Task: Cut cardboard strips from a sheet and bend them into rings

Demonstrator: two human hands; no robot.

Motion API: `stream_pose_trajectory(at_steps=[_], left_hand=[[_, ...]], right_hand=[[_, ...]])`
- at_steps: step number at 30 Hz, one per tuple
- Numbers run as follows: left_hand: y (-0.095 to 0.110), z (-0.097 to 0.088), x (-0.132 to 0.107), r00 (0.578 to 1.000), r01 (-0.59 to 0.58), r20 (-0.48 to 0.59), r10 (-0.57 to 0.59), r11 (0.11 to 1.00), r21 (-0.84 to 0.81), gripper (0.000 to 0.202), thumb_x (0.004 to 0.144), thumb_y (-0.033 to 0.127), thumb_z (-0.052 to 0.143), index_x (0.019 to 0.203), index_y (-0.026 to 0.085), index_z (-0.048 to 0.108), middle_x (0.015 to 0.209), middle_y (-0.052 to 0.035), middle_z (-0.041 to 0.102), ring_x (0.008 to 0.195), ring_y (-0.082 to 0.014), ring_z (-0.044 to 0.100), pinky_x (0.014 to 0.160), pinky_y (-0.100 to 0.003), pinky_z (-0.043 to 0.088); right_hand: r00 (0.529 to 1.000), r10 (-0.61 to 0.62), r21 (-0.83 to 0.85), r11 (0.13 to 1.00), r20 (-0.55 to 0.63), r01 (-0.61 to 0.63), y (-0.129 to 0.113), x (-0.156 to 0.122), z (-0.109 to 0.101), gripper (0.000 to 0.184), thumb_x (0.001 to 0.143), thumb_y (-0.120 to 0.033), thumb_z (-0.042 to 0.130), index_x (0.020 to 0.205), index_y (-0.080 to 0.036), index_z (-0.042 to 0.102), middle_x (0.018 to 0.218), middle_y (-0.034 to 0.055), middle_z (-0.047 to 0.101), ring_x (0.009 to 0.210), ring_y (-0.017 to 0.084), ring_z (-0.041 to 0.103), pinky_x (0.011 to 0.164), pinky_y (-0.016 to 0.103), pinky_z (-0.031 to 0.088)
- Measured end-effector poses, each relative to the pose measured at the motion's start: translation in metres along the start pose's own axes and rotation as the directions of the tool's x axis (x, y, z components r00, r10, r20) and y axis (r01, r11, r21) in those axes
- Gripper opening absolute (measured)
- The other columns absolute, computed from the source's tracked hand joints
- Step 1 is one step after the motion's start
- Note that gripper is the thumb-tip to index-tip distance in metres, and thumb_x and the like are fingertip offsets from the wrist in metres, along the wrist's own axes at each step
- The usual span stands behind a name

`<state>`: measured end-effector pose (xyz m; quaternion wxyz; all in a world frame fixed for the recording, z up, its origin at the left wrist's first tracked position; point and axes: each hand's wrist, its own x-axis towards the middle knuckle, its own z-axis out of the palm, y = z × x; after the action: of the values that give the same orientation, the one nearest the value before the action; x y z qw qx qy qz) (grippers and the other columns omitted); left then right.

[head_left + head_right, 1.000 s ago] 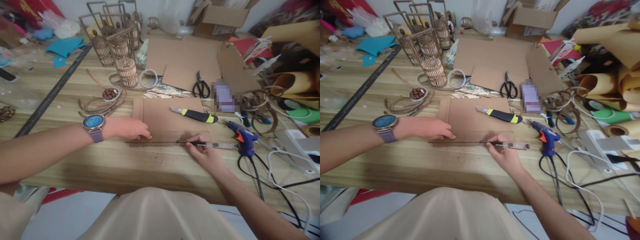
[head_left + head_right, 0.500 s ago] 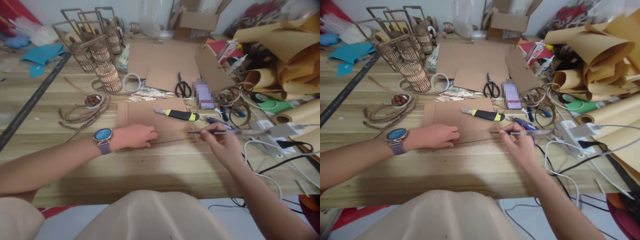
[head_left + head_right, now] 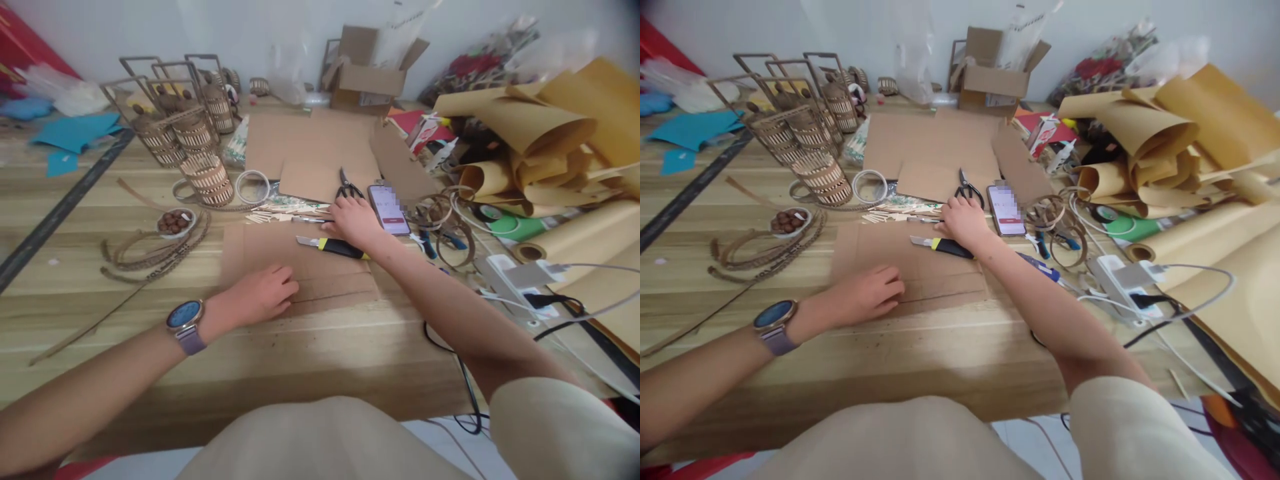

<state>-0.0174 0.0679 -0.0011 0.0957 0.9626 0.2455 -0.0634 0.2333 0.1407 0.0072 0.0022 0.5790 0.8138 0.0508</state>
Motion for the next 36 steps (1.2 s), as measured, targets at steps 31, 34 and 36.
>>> stream_pose_trajectory(at_steps=[31, 34, 36], left_hand=[[0.008, 0.08, -0.041, 0.926, -0.002, -0.374, 0.047, 0.993, 0.118, 0.044, 0.093, -0.002, 0.042, 0.13, 0.014, 0.061, 0.134, -0.0135, 0.065, 0.127, -0.0248, 0.058, 0.1, -0.039, 0.054], [0.002, 0.081, -0.048, 0.91, -0.03, -0.407, 0.078, 0.992, 0.123, 0.045, 0.094, -0.002, 0.039, 0.131, 0.015, 0.059, 0.136, -0.0118, 0.064, 0.127, -0.0237, 0.057, 0.101, -0.039, 0.054], [0.0, 0.077, -0.053, 0.914, -0.021, -0.4, 0.066, 0.993, 0.115, 0.048, 0.094, -0.003, 0.035, 0.131, 0.015, 0.058, 0.139, -0.0101, 0.062, 0.129, -0.0231, 0.055, 0.101, -0.039, 0.054]], right_hand=[[0.859, -0.034, 0.794, -0.365, 0.51, -0.486, -0.042, -0.165, -0.011, 0.022, 0.081, -0.032, 0.063, 0.096, -0.02, 0.054, 0.065, -0.0034, 0.06, 0.054, 0.012, 0.056, 0.053, 0.027, 0.046], [0.856, -0.023, 0.792, -0.367, 0.516, -0.488, -0.035, -0.171, -0.008, 0.023, 0.081, -0.03, 0.064, 0.098, -0.019, 0.055, 0.066, -0.0021, 0.061, 0.057, 0.013, 0.057, 0.056, 0.027, 0.046], [0.848, -0.016, 0.795, -0.341, 0.529, -0.502, -0.03, -0.174, -0.007, 0.022, 0.082, -0.03, 0.062, 0.099, -0.018, 0.055, 0.065, -0.0015, 0.061, 0.059, 0.014, 0.058, 0.057, 0.027, 0.046]])
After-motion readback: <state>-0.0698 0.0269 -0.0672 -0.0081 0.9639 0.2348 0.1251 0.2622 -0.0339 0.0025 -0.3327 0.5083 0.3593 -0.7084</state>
